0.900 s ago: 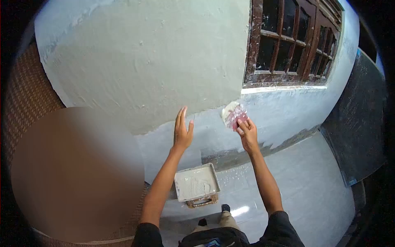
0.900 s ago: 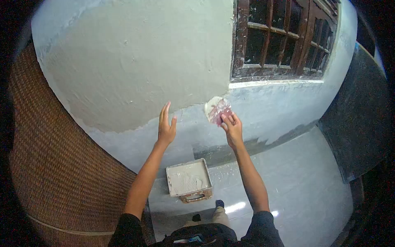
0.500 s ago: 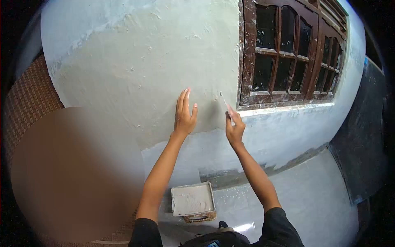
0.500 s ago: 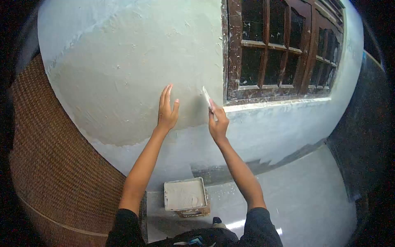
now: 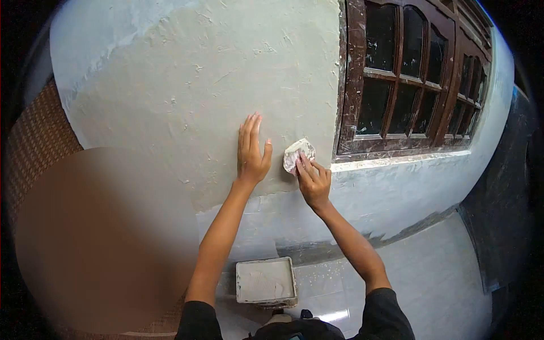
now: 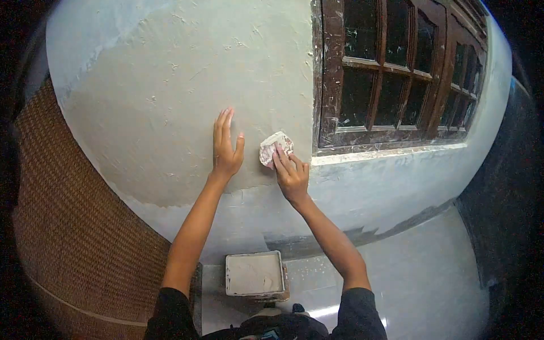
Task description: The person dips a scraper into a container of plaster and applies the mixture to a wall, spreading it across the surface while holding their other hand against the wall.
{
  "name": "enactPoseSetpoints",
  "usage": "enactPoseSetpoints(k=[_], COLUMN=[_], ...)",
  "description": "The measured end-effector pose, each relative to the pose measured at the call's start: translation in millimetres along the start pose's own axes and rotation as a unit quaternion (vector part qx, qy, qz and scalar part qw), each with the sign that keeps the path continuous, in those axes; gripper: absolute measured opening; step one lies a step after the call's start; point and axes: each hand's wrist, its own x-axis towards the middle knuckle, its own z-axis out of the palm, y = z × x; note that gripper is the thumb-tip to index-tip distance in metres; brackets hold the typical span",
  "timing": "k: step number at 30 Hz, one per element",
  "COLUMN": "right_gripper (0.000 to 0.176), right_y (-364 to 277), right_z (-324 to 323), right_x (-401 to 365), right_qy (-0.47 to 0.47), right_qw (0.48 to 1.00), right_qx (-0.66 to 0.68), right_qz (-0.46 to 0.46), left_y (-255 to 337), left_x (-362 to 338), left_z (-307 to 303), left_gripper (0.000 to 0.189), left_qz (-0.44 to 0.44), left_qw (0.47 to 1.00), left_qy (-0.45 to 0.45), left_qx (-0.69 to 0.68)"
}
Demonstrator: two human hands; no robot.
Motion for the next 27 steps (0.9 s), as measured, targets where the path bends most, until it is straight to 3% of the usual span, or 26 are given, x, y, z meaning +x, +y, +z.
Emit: enactPoseSetpoints(k=[5, 11, 17, 20, 22, 26, 27], right_gripper=[0.039, 0.033, 0.038, 0.043, 0.038, 0.027, 0.024], right_y=[5.6, 3.3, -4.8, -10.4, -8.1, 2.7, 6.4], right_z=[-6.0, -14.4, -26.1, -43.4, -53.6, -56.8, -53.3], right_x=[2.0, -5.8, -36.2, -41.7, -29.3, 5.9, 11.9], right_qy=[-0.037, -0.108, -0.156, -0.151, -0.129, -0.076, -0.057], right_qw=[0.996, 0.988, 0.981, 0.981, 0.984, 0.997, 0.996], right_qx=[-0.048, -0.074, -0.074, -0.063, -0.058, -0.011, 0.059], right_qz=[-0.066, -0.083, -0.093, -0.104, -0.106, -0.028, 0.044], left_y=[-9.7, -17.7, -23.3, -22.4, -22.4, -22.4, -22.4], left_x=[10.0, 13.4, 9.6, 7.5, 7.3, 4.0, 3.1], left_z=[1.3, -2.2, 1.0, 0.2, 0.5, 1.3, 2.1], left_gripper=[0.059, 0.058, 0.059, 0.059, 0.059, 0.06, 0.06], left_qz=[0.035, 0.057, 0.079, 0.089, 0.086, 0.085, 0.084], left_qw=[0.999, 0.998, 0.996, 0.996, 0.996, 0.996, 0.996], left_qy=[0.014, 0.008, 0.01, 0.004, 0.001, -0.01, -0.009], left_qx=[0.005, -0.036, -0.027, -0.032, -0.024, 0.021, 0.024])
